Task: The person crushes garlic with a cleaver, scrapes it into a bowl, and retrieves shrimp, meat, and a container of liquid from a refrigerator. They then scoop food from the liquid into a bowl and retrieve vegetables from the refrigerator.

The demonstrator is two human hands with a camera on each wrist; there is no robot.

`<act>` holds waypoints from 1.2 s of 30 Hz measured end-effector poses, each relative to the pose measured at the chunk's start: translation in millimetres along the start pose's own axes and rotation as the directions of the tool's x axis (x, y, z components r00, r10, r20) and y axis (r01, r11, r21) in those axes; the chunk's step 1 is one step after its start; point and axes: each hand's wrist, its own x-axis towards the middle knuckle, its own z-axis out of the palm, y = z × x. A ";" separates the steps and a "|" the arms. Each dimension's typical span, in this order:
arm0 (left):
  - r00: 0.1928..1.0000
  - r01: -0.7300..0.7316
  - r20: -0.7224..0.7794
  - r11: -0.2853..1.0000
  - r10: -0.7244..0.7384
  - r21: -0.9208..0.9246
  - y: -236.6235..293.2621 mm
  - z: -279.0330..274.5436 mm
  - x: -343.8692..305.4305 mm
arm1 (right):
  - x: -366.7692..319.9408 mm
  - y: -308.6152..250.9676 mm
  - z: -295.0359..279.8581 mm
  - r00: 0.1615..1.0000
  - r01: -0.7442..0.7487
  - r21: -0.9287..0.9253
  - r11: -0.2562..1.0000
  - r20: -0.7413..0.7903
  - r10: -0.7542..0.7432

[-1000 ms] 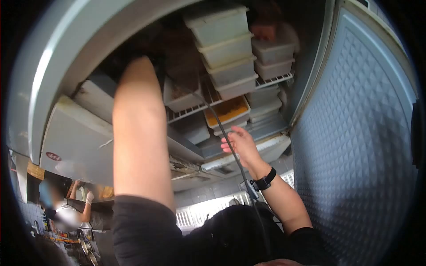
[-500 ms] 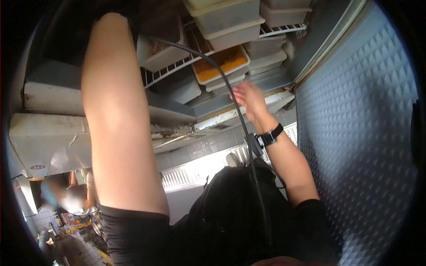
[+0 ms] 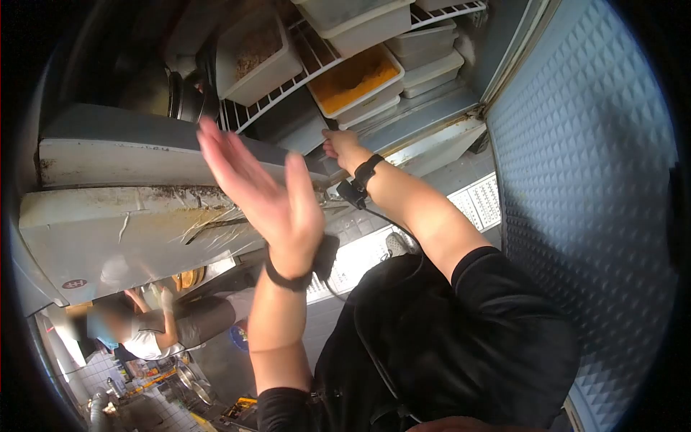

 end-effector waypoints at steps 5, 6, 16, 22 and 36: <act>0.943 0.264 0.196 0.963 -0.270 0.056 -20.9 -53.4 -88.3 | -9.3 15.0 13.1 0.963 0.249 0.099 0.963 0.079 -0.257; 0.875 0.382 0.299 0.922 -0.382 0.060 -26.0 -63.2 -97.6 | -16.8 13.0 22.2 0.944 0.318 0.059 0.946 0.066 -0.322; 0.857 0.296 0.331 0.903 -0.395 0.311 -48.8 -49.3 -118.3 | -109.4 -88.1 12.6 0.785 0.619 -0.143 0.772 0.084 -0.614; 0.899 0.145 0.335 0.914 -0.281 0.379 -107.6 9.3 -103.8 | -84.6 -152.3 -62.3 0.797 0.602 0.122 0.789 -0.032 -0.603; 0.722 0.687 0.128 0.726 -0.680 -0.021 -187.5 91.9 -46.9 | -72.9 -153.2 -106.8 0.752 0.600 -0.227 0.767 -0.167 -0.637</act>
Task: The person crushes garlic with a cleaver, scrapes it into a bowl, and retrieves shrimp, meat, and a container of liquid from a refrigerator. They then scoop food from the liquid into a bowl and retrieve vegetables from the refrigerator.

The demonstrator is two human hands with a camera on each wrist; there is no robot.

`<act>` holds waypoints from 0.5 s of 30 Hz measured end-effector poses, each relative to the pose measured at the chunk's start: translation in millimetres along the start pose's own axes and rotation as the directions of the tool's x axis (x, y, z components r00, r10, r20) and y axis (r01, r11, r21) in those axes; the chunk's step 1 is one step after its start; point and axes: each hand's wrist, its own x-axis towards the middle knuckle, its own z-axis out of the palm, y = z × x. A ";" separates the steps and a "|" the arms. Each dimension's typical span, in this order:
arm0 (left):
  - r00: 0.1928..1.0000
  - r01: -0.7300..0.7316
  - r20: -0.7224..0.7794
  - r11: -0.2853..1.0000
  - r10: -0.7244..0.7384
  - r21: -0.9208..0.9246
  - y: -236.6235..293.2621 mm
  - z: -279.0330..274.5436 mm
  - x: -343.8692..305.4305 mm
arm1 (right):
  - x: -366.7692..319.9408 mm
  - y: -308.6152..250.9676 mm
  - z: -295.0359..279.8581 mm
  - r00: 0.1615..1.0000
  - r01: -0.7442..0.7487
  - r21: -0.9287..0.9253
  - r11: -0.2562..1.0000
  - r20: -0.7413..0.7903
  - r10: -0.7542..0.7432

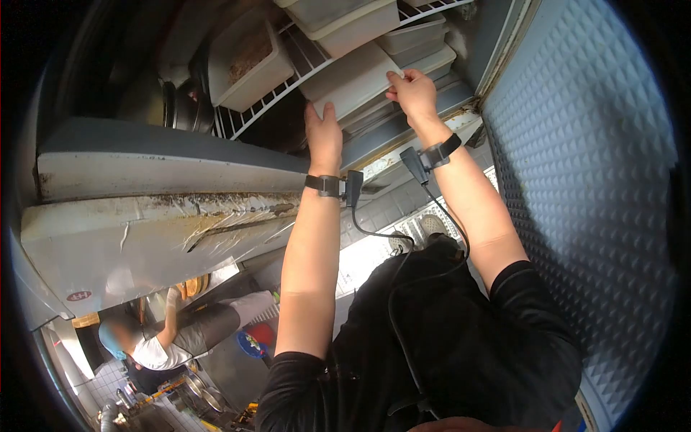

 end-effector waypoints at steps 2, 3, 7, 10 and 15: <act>1.000 0.008 0.031 0.998 -0.005 -0.069 0.9 3.5 4.5 | 0.9 1.4 3.3 0.996 0.085 -0.211 0.974 -0.018 -0.091; 0.999 0.006 0.037 0.998 -0.003 -0.068 0.6 6.3 6.9 | 1.8 0.5 4.7 0.995 0.085 -0.209 0.974 -0.025 -0.092; 1.000 -0.023 -0.018 0.995 0.025 0.099 -11.1 8.5 14.4 | 3.9 1.8 8.4 0.976 0.196 -0.305 0.932 -0.026 -0.214; 0.999 -0.044 -0.026 0.997 0.046 0.066 -17.4 4.6 26.4 | 5.6 -7.9 5.6 0.997 0.072 -0.212 0.975 -0.002 -0.074; 0.999 0.034 -0.009 0.995 -0.035 -0.092 -6.6 2.7 27.3 | 24.8 4.2 8.3 1.000 0.025 0.039 0.999 0.005 -0.025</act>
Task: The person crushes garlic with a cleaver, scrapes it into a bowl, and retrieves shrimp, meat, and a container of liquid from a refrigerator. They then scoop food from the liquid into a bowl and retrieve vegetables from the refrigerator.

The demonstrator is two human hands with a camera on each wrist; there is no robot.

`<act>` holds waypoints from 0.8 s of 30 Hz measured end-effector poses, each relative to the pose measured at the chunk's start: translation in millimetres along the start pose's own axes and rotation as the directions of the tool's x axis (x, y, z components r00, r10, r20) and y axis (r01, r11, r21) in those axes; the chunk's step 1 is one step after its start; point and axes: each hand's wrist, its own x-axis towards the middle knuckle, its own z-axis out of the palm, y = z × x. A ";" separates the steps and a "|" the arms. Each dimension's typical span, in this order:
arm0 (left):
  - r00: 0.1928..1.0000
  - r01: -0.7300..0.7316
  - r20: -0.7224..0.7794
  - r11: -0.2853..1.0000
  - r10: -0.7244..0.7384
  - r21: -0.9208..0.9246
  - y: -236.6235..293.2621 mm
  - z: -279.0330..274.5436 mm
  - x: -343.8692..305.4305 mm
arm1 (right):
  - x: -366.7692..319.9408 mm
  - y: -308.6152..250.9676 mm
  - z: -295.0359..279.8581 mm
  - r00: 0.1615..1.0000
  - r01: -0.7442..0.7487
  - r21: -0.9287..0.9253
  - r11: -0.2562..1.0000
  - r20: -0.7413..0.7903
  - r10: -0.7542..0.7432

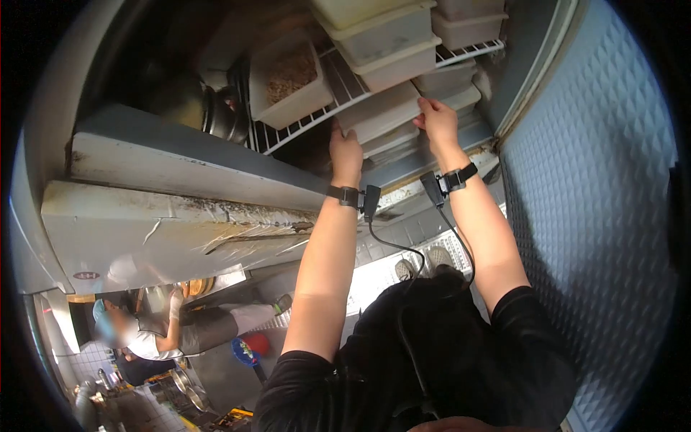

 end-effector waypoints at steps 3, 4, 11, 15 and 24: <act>0.990 0.086 -0.107 0.995 -0.091 -0.047 5.2 1.2 2.7 | 7.0 2.8 2.6 1.000 0.001 0.033 0.999 0.011 -0.001; 0.970 0.210 -0.104 0.973 -0.220 -0.097 10.6 0.6 2.9 | 8.5 3.2 2.6 1.000 -0.004 0.034 0.999 0.008 0.004; 0.954 0.193 -0.200 0.968 -0.223 -0.158 -17.0 -1.7 8.8 | 11.4 3.8 1.0 0.996 0.085 -0.226 0.970 0.012 -0.085; 0.959 0.202 -0.169 0.966 -0.229 -0.162 -28.6 -3.6 19.8 | 9.6 -7.4 4.5 0.999 0.043 -0.242 0.969 -0.007 -0.046; 0.950 0.261 -0.149 0.960 -0.274 -0.102 -11.6 -12.5 6.6 | 1.2 5.7 1.7 0.996 0.087 -0.283 0.955 0.012 -0.087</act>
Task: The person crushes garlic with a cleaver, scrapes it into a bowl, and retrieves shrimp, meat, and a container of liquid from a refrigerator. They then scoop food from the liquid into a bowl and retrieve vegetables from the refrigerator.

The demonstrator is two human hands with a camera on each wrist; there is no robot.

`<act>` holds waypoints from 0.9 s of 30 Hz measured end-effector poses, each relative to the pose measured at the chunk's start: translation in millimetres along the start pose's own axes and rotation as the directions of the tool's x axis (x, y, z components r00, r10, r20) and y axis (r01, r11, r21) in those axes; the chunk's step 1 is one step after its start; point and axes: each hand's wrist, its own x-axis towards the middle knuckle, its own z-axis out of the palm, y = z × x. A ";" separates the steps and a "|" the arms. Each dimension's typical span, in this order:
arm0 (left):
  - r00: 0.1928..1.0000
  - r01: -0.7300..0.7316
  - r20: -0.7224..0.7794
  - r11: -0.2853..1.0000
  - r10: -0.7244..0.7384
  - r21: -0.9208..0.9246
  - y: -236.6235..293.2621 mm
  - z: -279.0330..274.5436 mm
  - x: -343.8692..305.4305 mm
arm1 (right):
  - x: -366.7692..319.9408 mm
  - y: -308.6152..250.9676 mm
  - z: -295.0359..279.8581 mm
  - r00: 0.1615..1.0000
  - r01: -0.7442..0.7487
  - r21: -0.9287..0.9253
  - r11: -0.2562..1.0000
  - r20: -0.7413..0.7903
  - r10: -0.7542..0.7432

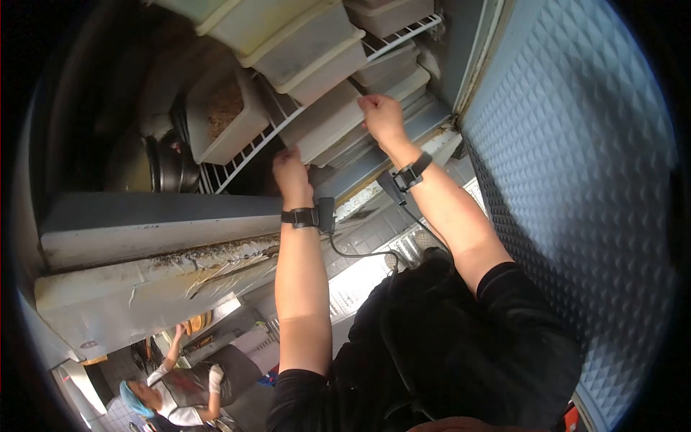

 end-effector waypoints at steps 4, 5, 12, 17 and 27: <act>0.999 -0.016 0.051 0.999 0.018 -0.052 -0.1 -1.6 4.3 | 7.6 6.1 2.2 0.999 0.045 0.029 0.999 0.003 -0.045; 0.998 0.012 0.055 0.997 -0.007 -0.077 2.7 -1.8 1.7 | 3.1 -8.8 -7.8 0.991 -0.072 0.049 0.996 0.113 0.066; 0.994 0.082 0.082 0.995 -0.077 -0.059 11.0 -0.1 -5.8 | 42.6 -52.8 -55.3 0.955 -0.059 0.373 0.926 -0.250 0.162; 0.989 0.095 0.119 0.995 -0.089 -0.042 8.7 -2.2 -5.9 | 85.4 -49.3 -67.1 0.981 -0.139 0.410 0.901 -0.067 0.182; 0.906 -0.422 0.113 0.855 0.407 0.300 14.6 -25.6 -71.9 | -24.7 -53.3 -119.2 0.995 -0.102 0.514 0.852 0.042 0.094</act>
